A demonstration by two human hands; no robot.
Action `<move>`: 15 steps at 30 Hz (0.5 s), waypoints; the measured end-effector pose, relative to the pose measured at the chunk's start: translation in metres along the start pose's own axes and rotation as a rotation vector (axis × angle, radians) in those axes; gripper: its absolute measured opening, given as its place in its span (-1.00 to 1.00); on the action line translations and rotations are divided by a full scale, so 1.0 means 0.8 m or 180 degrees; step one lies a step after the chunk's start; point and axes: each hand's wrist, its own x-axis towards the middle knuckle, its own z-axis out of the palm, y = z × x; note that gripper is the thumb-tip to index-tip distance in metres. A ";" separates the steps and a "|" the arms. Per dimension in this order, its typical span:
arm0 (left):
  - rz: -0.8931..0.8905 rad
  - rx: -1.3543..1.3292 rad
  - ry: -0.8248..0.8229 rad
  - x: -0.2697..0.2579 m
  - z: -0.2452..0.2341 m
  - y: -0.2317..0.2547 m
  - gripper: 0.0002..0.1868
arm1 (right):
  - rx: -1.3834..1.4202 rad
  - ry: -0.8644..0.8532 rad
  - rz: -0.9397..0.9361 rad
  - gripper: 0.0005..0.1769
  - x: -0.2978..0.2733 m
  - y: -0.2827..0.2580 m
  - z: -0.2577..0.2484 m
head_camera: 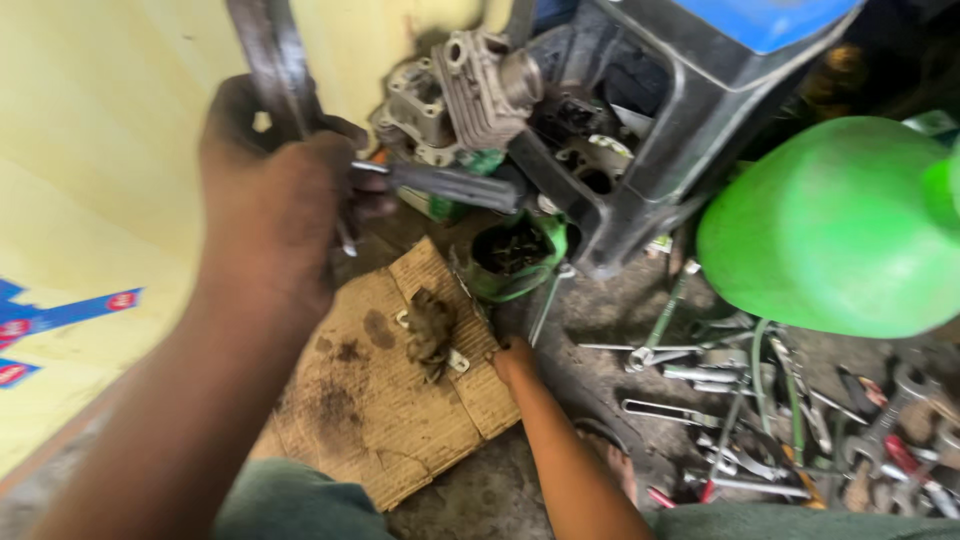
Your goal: The person scrubs a curved metal brake shoe with a wire brush, then uses a screwdriver to scrape residue from its surface. They wipe the part with a rag and place it on a cardboard sheet on the floor.
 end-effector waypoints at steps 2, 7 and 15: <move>-0.0065 0.0001 0.0037 -0.005 -0.007 -0.004 -0.62 | 0.0106 0.0113 -0.0043 -0.52 -0.017 0.016 -0.021; 0.0266 -0.0183 -0.0038 -0.005 -0.020 0.003 -0.67 | -0.0559 0.0403 -0.0482 -0.58 -0.072 -0.028 -0.028; 0.0410 0.0154 0.0272 -0.024 -0.077 0.033 -0.67 | 0.0841 0.2911 -0.1522 -0.46 -0.084 -0.094 -0.065</move>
